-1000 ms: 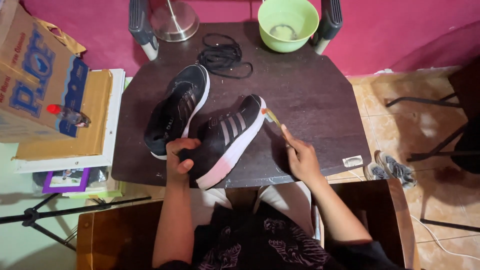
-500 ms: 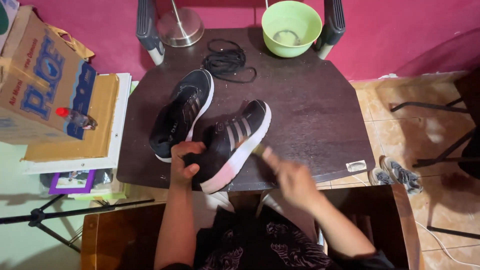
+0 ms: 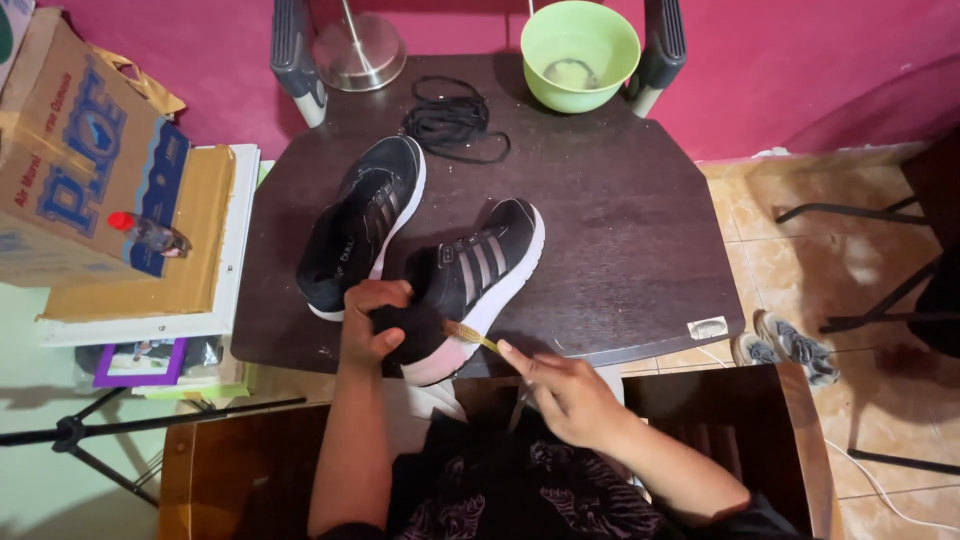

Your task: The person cleans a black shoe insole with a toothbrush and then places it inside a black sneaker. They proceed to scrub the exterior of the sneaker, including the white sole and black upper, using the toothbrush dipped in water from a green bowl.

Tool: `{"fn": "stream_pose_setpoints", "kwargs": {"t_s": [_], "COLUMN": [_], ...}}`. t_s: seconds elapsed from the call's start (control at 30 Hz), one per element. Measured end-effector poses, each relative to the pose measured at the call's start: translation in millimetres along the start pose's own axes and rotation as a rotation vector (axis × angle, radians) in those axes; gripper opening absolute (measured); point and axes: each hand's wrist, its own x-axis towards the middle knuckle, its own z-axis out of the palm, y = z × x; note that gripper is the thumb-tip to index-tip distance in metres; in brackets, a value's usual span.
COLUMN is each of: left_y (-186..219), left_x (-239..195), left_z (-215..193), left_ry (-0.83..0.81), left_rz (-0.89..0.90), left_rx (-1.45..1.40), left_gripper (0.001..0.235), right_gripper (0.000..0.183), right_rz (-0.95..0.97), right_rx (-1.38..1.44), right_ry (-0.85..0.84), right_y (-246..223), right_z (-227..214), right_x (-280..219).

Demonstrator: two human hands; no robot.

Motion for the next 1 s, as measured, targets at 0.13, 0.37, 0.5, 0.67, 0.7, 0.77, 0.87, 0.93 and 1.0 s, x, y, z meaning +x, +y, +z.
{"fn": "stream_pose_setpoints", "kwargs": {"t_s": [0.13,0.37,0.5,0.67,0.7,0.77,0.87,0.93,1.0], "left_y": [-1.7,35.8,45.0,65.0,71.1,64.3,62.5,65.9,72.7], "left_x": [-5.8,-14.2,-24.2,-20.3,-17.9,-22.2,-22.4,-19.2,-16.4], "left_z": [-2.4,15.9,20.9,29.1,30.3,25.3,22.6,25.0,29.3], "left_ry": [-0.004,-0.100,-0.164,-0.204,-0.241,-0.235,-0.242,-0.261,-0.251], "left_rz": [0.007,0.040,0.057,0.019,-0.007,-0.011,0.007,0.040,-0.008], "left_rx": [-0.109,-0.053,-0.003,0.110,0.200,0.176,0.161,0.166,0.192], "left_gripper": [0.049,0.042,0.039,0.037,0.036,0.033,0.034,0.037,0.044], "right_gripper": [0.041,0.065,0.071,0.046,0.033,0.030,0.026,0.029,0.021], "right_rz": [0.191,0.241,0.231,0.402,0.485,0.483,0.440,0.395,0.363], "right_rx": [-0.202,-0.194,-0.146,0.154,0.158,0.091,-0.120,-0.269,-0.701], "right_ry": [0.171,0.322,0.210,0.155,0.155,0.176,0.212,0.239,0.206], "right_y": [24.9,80.1,101.8,157.9,142.8,134.5,144.9,154.5,158.6], "right_z": [-64.6,-150.5,-180.5,-209.5,-214.4,-219.5,-225.2,-227.7,-228.8], "right_x": [59.1,105.7,125.0,150.9,164.6,186.0,221.1,245.1,270.4]}}
